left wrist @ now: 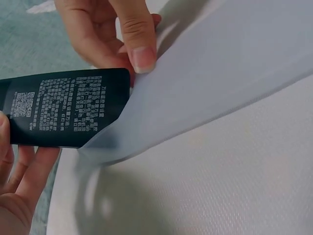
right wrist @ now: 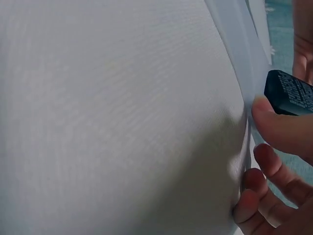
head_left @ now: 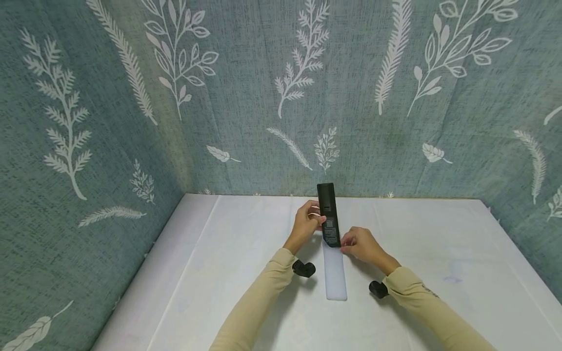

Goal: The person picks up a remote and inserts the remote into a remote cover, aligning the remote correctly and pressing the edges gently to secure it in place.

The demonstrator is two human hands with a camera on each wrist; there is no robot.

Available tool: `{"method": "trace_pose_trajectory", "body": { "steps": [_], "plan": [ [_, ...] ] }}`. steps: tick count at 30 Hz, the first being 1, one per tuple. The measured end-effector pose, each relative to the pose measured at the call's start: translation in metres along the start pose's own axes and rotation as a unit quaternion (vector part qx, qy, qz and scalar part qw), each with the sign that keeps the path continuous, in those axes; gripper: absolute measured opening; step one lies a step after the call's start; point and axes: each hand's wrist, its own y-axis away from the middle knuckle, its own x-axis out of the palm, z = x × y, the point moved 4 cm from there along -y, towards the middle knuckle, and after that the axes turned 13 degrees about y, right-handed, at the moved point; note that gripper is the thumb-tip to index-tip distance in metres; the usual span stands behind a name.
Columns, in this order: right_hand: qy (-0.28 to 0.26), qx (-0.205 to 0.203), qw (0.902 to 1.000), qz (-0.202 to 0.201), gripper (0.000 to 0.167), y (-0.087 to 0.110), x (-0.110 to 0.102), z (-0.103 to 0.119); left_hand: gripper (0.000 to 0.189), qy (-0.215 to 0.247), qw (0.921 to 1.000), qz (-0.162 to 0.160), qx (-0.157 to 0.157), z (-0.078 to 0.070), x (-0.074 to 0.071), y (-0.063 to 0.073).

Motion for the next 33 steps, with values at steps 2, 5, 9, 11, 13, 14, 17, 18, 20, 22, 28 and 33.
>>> {"method": "trace_pose_trajectory", "body": {
  "steps": [2, 5, 9, 11, 13, 14, 17, 18, 20, 22, 28, 33],
  "plan": [
    [-0.001, -0.007, 1.0, 0.0, 0.011, -0.001, 0.001, 0.0, 0.032, -0.001, 1.0, -0.004, 0.002, 0.0, -0.001, 0.001],
    [-0.003, -0.007, 1.0, 0.004, 0.014, -0.002, 0.005, 0.001, 0.032, -0.007, 0.9999, -0.011, 0.003, 0.001, -0.004, 0.0],
    [-0.003, -0.005, 1.0, 0.001, 0.021, -0.002, 0.008, 0.002, 0.032, -0.012, 0.9998, -0.017, -0.003, 0.011, -0.008, -0.006],
    [-0.002, -0.005, 1.0, -0.005, 0.023, -0.001, 0.009, 0.002, 0.032, -0.01, 0.9997, -0.021, -0.004, 0.019, -0.01, -0.011],
    [-0.007, -0.005, 0.9999, -0.01, 0.024, 0.001, 0.009, 0.003, 0.032, -0.012, 0.9995, -0.028, -0.005, 0.026, -0.012, -0.014],
    [-0.01, -0.007, 0.9998, -0.013, 0.024, 0.002, 0.009, 0.004, 0.031, -0.013, 0.9994, -0.032, -0.004, 0.028, -0.013, -0.015],
    [-0.015, -0.01, 0.9996, -0.022, 0.024, 0.004, 0.009, 0.007, 0.031, -0.023, 0.9987, -0.046, -0.001, 0.031, -0.014, -0.016],
    [-0.014, -0.009, 0.9995, -0.026, 0.024, 0.005, 0.008, 0.008, 0.03, -0.025, 0.9984, -0.05, 0.0, 0.031, -0.014, -0.016],
    [-0.009, -0.005, 0.9992, -0.038, 0.024, 0.006, 0.007, 0.01, 0.03, -0.025, 0.9981, -0.056, 0.002, 0.031, -0.014, -0.016],
    [-0.001, 0.005, 0.9989, -0.048, 0.023, 0.007, 0.005, 0.011, 0.03, -0.023, 0.998, -0.058, 0.005, 0.031, -0.015, -0.015],
    [0.012, 0.045, 0.9971, -0.06, 0.02, 0.006, 0.002, 0.016, 0.03, -0.022, 0.9981, -0.057, 0.006, 0.028, -0.017, -0.015],
    [0.0, 0.056, 0.9974, -0.046, 0.019, 0.004, 0.0, 0.018, 0.029, -0.023, 0.9994, -0.023, -0.01, 0.013, -0.016, -0.008]
  ]
}}
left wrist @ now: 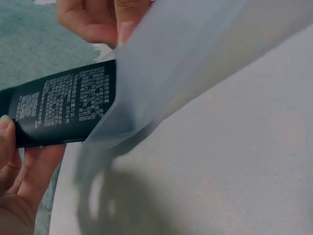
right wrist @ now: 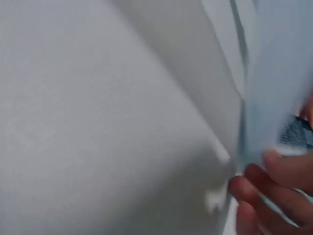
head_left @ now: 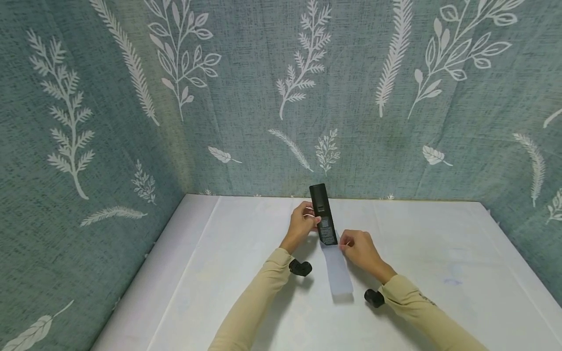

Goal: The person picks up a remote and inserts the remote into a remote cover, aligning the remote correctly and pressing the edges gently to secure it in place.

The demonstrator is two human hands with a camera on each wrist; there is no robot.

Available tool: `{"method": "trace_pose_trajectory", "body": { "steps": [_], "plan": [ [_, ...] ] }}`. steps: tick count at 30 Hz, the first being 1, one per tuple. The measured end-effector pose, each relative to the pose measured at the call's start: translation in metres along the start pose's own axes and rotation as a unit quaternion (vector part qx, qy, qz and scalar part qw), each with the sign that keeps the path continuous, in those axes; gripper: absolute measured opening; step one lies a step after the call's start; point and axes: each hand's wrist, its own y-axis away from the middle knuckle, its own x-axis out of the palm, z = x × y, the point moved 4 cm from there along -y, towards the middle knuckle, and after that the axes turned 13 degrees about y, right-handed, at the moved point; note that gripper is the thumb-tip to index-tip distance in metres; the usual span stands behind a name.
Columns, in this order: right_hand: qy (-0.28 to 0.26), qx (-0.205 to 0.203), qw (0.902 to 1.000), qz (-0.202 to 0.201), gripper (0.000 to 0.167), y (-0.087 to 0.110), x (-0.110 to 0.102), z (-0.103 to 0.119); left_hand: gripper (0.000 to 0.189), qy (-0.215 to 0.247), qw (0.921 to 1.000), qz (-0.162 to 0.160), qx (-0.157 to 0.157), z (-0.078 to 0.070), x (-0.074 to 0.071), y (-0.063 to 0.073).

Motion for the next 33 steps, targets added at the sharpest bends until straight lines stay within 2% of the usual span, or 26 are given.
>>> {"method": "trace_pose_trajectory", "body": {
  "steps": [4, 6, 9, 14, 19, 22, 26, 29, 33],
  "plan": [
    [-0.002, -0.003, 0.9995, 0.032, 0.018, -0.002, 0.0, 0.002, 0.029, -0.016, 0.9992, 0.035, -0.012, -0.016, 0.006, 0.009],
    [0.004, -0.001, 0.9994, 0.035, 0.018, -0.004, 0.0, 0.003, 0.029, -0.023, 0.9988, 0.042, -0.01, -0.016, 0.006, 0.009],
    [0.013, -0.023, 0.9989, 0.04, 0.017, -0.005, 0.001, 0.006, 0.029, -0.029, 0.9983, 0.049, -0.013, -0.008, 0.005, 0.004],
    [0.043, -0.094, 0.9919, 0.075, 0.015, -0.006, 0.004, 0.01, 0.03, -0.042, 0.9982, 0.043, -0.001, 0.005, 0.005, -0.006],
    [0.075, -0.107, 0.987, 0.093, 0.012, -0.006, 0.005, 0.009, 0.029, -0.078, 0.996, 0.037, 0.023, 0.007, 0.009, -0.01],
    [0.085, -0.097, 0.9872, 0.094, 0.014, -0.005, 0.006, 0.009, 0.03, -0.089, 0.9951, 0.033, 0.027, 0.007, 0.01, -0.01],
    [0.07, -0.051, 0.9933, 0.076, 0.017, -0.002, 0.006, 0.006, 0.03, -0.099, 0.9942, 0.03, 0.028, 0.005, 0.01, -0.008],
    [0.05, -0.014, 0.9972, 0.054, 0.019, 0.0, 0.007, 0.005, 0.03, -0.099, 0.9941, 0.031, 0.03, -0.006, 0.013, 0.0],
    [0.025, 0.01, 0.9994, 0.021, 0.019, 0.002, 0.006, 0.006, 0.029, -0.087, 0.9953, 0.035, 0.021, -0.023, 0.016, 0.01]
  ]
}}
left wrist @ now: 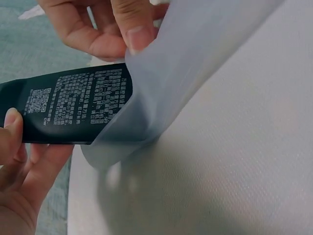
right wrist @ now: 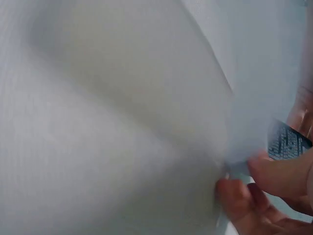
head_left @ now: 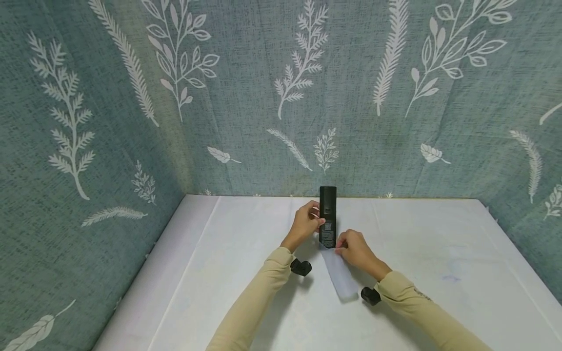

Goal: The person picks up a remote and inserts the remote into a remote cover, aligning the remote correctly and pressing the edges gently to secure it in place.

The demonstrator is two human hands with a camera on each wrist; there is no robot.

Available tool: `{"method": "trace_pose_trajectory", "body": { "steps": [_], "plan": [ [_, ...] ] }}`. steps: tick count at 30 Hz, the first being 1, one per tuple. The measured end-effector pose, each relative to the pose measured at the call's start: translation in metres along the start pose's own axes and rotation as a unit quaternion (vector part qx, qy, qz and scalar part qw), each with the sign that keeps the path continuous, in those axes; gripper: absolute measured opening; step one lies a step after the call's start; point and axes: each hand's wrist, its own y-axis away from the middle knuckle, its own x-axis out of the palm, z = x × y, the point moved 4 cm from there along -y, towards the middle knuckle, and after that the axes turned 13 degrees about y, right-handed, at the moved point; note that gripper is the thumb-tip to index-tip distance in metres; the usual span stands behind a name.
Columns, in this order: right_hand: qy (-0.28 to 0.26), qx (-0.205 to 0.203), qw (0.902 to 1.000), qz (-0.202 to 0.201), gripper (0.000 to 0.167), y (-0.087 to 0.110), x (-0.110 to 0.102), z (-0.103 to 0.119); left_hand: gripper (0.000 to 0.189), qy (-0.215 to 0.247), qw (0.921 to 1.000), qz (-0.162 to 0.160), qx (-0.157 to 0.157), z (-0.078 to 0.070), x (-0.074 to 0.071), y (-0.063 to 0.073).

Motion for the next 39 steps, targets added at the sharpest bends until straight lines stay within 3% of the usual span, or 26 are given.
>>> {"method": "trace_pose_trajectory", "body": {
  "steps": [1, 7, 14, 22, 32, 39],
  "plan": [
    [-0.006, 0.007, 0.9999, -0.005, 0.019, 0.0, 0.0, 0.0, 0.028, 0.005, 1.0, 0.0, -0.003, -0.002, 0.0, 0.002],
    [-0.061, 0.046, 0.9969, -0.017, 0.014, -0.001, -0.003, 0.0, 0.025, 0.035, 0.999, -0.025, -0.017, 0.024, -0.007, -0.006],
    [-0.123, 0.093, 0.9879, 0.017, 0.007, 0.0, -0.003, -0.004, 0.028, 0.085, 0.9939, -0.048, -0.052, 0.039, -0.012, -0.006],
    [-0.219, 0.175, 0.9596, 0.024, 0.019, 0.007, 0.001, -0.01, 0.025, 0.075, 0.9938, -0.053, -0.063, 0.039, -0.008, -0.005],
    [-0.267, 0.211, 0.9402, -0.023, 0.019, 0.012, 0.001, -0.011, 0.024, -0.003, 0.9925, -0.101, -0.068, 0.028, -0.006, -0.002],
    [-0.305, 0.191, 0.9328, -0.015, 0.028, 0.01, 0.0, -0.012, 0.028, 0.08, 0.9846, -0.11, -0.11, 0.028, -0.007, 0.002]
  ]
}}
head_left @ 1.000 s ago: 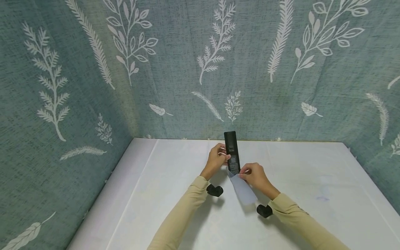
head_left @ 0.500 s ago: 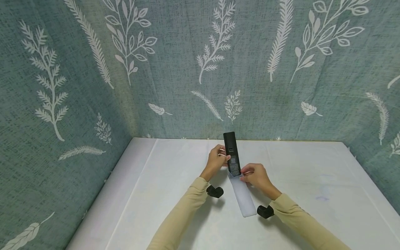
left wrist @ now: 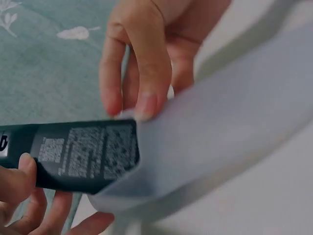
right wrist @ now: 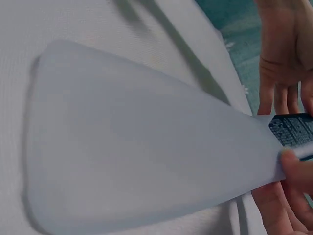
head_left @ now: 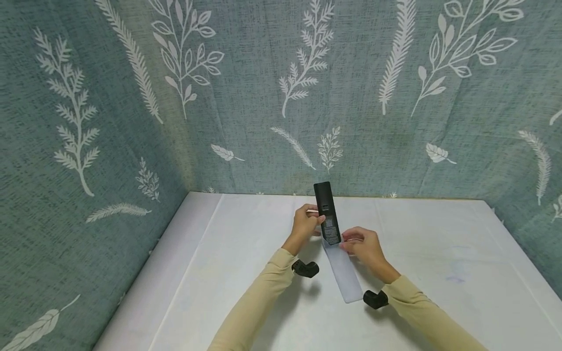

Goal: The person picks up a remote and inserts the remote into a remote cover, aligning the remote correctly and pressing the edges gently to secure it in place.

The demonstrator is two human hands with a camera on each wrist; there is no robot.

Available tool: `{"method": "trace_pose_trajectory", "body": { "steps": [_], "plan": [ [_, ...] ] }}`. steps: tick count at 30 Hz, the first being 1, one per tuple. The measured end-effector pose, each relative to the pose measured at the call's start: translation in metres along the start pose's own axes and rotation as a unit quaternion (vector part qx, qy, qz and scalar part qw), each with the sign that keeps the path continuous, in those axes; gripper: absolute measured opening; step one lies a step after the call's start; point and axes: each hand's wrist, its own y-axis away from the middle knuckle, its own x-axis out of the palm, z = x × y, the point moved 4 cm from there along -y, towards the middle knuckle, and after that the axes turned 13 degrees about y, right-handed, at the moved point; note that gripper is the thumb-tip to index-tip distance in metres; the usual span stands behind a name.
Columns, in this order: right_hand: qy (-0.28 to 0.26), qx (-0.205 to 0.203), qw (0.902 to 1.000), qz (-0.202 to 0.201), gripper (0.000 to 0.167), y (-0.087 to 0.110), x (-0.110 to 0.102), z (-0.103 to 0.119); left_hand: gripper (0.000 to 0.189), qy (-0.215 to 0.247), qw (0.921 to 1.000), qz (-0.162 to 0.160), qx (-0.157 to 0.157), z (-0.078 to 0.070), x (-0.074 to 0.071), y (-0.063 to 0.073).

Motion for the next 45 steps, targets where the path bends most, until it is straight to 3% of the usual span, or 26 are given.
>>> {"method": "trace_pose_trajectory", "body": {
  "steps": [6, 11, 18, 23, 30, 37, 45],
  "plan": [
    [-0.001, -0.014, 0.9994, 0.033, 0.048, -0.004, 0.0, 0.002, 0.029, 0.022, 0.9997, 0.011, -0.004, -0.005, 0.004, 0.004],
    [-0.001, -0.016, 0.9995, 0.026, 0.05, -0.003, -0.003, 0.001, 0.029, 0.01, 0.999, 0.033, 0.029, -0.009, 0.009, 0.007],
    [-0.003, -0.021, 0.9998, 0.005, 0.049, 0.001, -0.011, 0.006, 0.042, -0.073, 0.9886, 0.082, 0.103, -0.015, 0.015, 0.018],
    [0.001, -0.037, 0.9993, -0.008, 0.049, 0.004, -0.016, 0.013, 0.05, -0.122, 0.9813, 0.082, 0.125, -0.016, 0.017, 0.033],
    [0.001, -0.04, 0.999, -0.02, 0.05, 0.01, -0.024, 0.025, 0.047, -0.058, 0.992, 0.057, 0.097, -0.012, 0.018, 0.054],
    [-0.004, -0.073, 0.9971, -0.023, 0.049, 0.015, -0.029, 0.039, 0.034, -0.023, 0.9855, 0.042, 0.163, -0.02, 0.019, 0.064],
    [0.038, -0.127, 0.9907, -0.031, 0.049, 0.019, -0.035, 0.052, 0.029, -0.009, 0.9797, 0.038, 0.197, -0.054, 0.021, 0.088]
  ]
}}
